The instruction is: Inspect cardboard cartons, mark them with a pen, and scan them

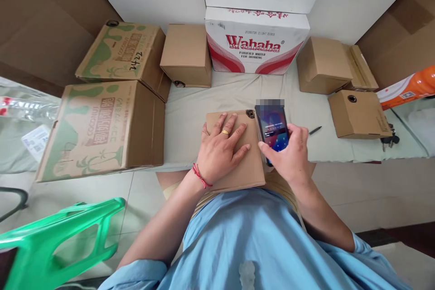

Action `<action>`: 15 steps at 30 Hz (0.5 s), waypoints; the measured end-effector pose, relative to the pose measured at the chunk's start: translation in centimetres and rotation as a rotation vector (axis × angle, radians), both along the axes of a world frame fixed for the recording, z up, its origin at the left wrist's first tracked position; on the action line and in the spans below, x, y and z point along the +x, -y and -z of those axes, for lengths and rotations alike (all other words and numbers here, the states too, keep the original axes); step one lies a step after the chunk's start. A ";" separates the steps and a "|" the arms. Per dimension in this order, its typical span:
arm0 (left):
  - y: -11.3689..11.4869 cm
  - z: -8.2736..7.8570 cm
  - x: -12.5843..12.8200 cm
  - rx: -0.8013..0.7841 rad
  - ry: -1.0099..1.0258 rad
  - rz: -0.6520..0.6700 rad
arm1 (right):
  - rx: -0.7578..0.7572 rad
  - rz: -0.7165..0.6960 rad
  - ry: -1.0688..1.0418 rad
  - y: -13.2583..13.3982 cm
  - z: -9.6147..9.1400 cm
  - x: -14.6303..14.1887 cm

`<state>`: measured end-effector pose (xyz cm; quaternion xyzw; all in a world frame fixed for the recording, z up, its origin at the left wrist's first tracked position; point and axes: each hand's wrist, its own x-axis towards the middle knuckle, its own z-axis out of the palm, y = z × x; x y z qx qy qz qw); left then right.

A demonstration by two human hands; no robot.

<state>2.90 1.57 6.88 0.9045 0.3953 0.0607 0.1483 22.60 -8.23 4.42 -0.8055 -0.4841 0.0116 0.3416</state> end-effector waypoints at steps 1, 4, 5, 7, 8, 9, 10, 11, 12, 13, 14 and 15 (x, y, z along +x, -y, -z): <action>0.0 -0.1 0.0 -0.002 -0.002 0.000 | -0.051 0.041 0.005 0.2 0.5 1.1; 0.0 -0.1 -0.1 -0.003 -0.003 0.002 | -0.261 0.137 0.006 1.0 2.2 3.8; 0.0 -0.1 -0.1 -0.002 -0.001 0.002 | -0.328 0.154 0.002 1.4 2.7 4.4; -0.1 0.0 -0.1 -0.002 0.002 0.003 | -0.427 0.171 -0.008 2.1 3.9 5.2; -0.1 0.1 -0.2 -0.002 0.005 0.004 | -0.456 0.172 -0.014 2.4 4.4 5.4; -0.1 0.2 -0.2 -0.001 0.013 0.004 | -0.476 0.171 -0.020 2.6 5.0 5.5; -0.1 0.4 -0.3 0.001 0.028 0.000 | -0.487 0.166 -0.024 2.8 5.5 5.6; -0.1 0.7 -0.5 0.007 0.056 -0.009 | -0.491 0.156 -0.024 2.9 5.9 5.6; -0.2 1.0 -0.7 0.023 0.102 -0.023 | -0.490 0.143 -0.018 3.0 6.3 5.6; -0.3 1.4 -1.0 0.051 0.164 -0.045 | -0.479 0.128 -0.008 3.0 6.5 5.6; -0.3 1.8 -1.5 0.090 0.240 -0.072 | -0.453 0.112 0.007 3.0 6.7 5.6; -0.4 2.2 -2.0 0.138 0.319 -0.105 | -0.409 0.094 0.024 3.1 6.6 5.6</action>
